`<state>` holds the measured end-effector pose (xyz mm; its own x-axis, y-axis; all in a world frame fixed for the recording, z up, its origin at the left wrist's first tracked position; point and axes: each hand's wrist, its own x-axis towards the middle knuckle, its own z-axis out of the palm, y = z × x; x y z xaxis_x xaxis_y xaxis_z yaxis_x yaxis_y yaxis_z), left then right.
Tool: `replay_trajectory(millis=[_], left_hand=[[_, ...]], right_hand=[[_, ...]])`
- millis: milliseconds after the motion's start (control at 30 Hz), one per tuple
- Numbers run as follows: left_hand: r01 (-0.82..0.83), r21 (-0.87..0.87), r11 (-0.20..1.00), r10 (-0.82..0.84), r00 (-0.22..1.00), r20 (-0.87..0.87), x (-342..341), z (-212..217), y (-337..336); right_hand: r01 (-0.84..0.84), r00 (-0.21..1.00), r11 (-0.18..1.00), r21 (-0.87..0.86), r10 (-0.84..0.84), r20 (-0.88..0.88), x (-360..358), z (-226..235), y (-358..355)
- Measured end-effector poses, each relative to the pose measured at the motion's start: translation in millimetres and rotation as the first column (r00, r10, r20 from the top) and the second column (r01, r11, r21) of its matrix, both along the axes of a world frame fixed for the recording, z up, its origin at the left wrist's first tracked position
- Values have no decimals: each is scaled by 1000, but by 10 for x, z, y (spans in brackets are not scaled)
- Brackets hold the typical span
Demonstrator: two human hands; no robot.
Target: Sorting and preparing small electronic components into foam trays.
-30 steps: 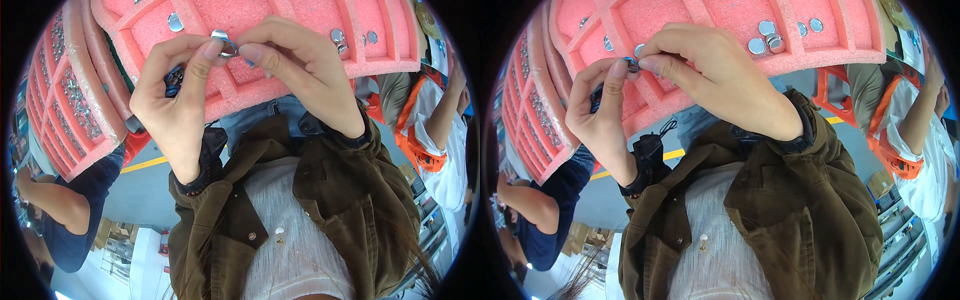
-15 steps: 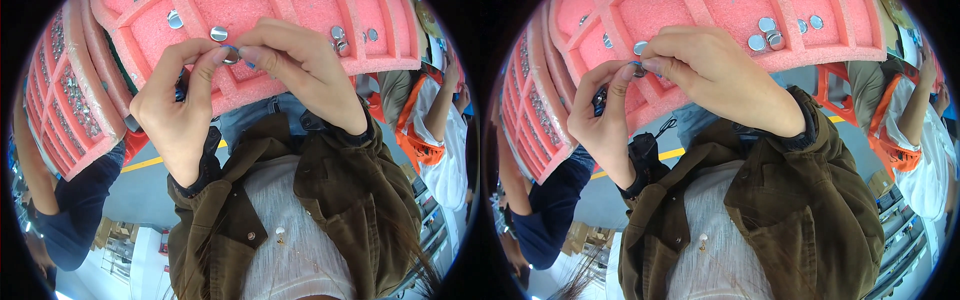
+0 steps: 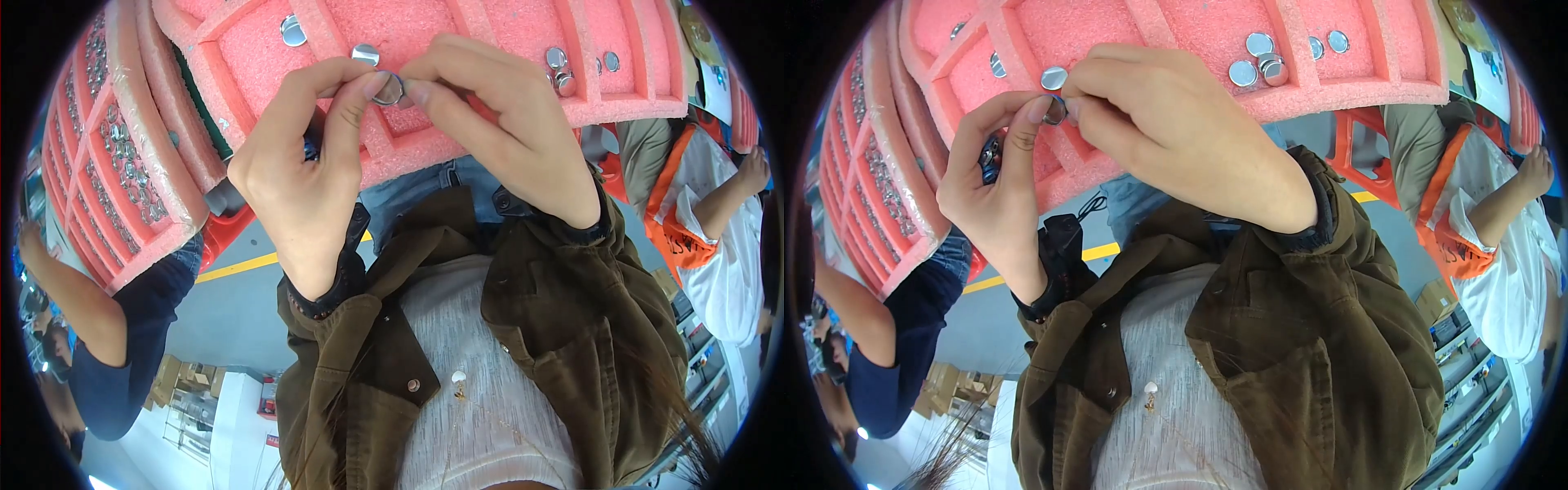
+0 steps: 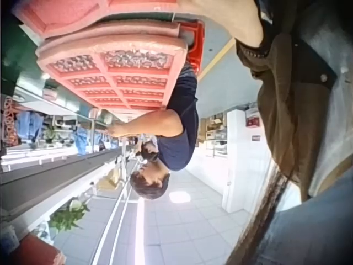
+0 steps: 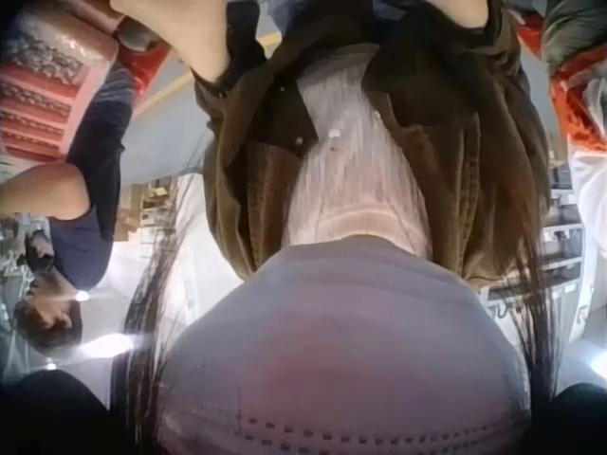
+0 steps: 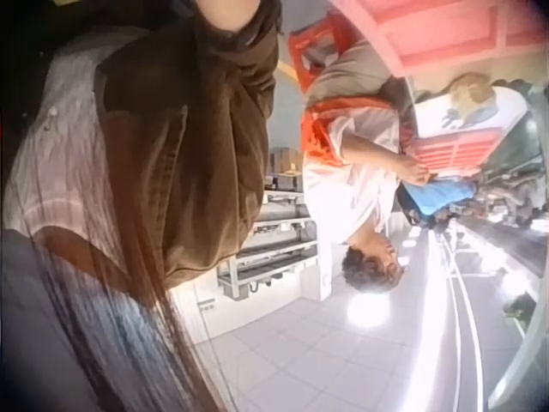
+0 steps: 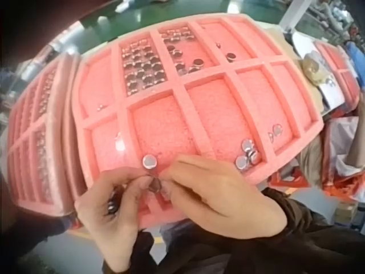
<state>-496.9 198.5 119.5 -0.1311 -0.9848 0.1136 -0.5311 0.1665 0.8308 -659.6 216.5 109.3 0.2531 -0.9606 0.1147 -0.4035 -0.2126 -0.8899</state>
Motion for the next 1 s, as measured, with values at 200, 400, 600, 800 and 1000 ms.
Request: replay_trajectory(millis=[200, 400, 600, 800, 1000], left_hand=[[-56, 10, 998, 57, 995, -78, -42, 13, 21], [91, 177, 980, -20, 931, -365, -34, 59, 74], [220, 372, 902, 15, 844, -536, 4, 78, 60], [89, 320, 943, 75, 882, -465, -63, 118, 91], [51, 281, 958, 12, 976, -219, -2, 67, 39]], right_hand=[[179, 939, 981, 71, -192, 285, 87, -50, 2], [76, 993, 997, -3, -76, 96, -16, 108, 45], [6, 958, 1000, -30, 3, 287, -68, -36, 6], [108, 933, 993, 53, -119, 339, -141, -132, 77], [242, 752, 862, 446, -457, 476, -114, 128, 92]])
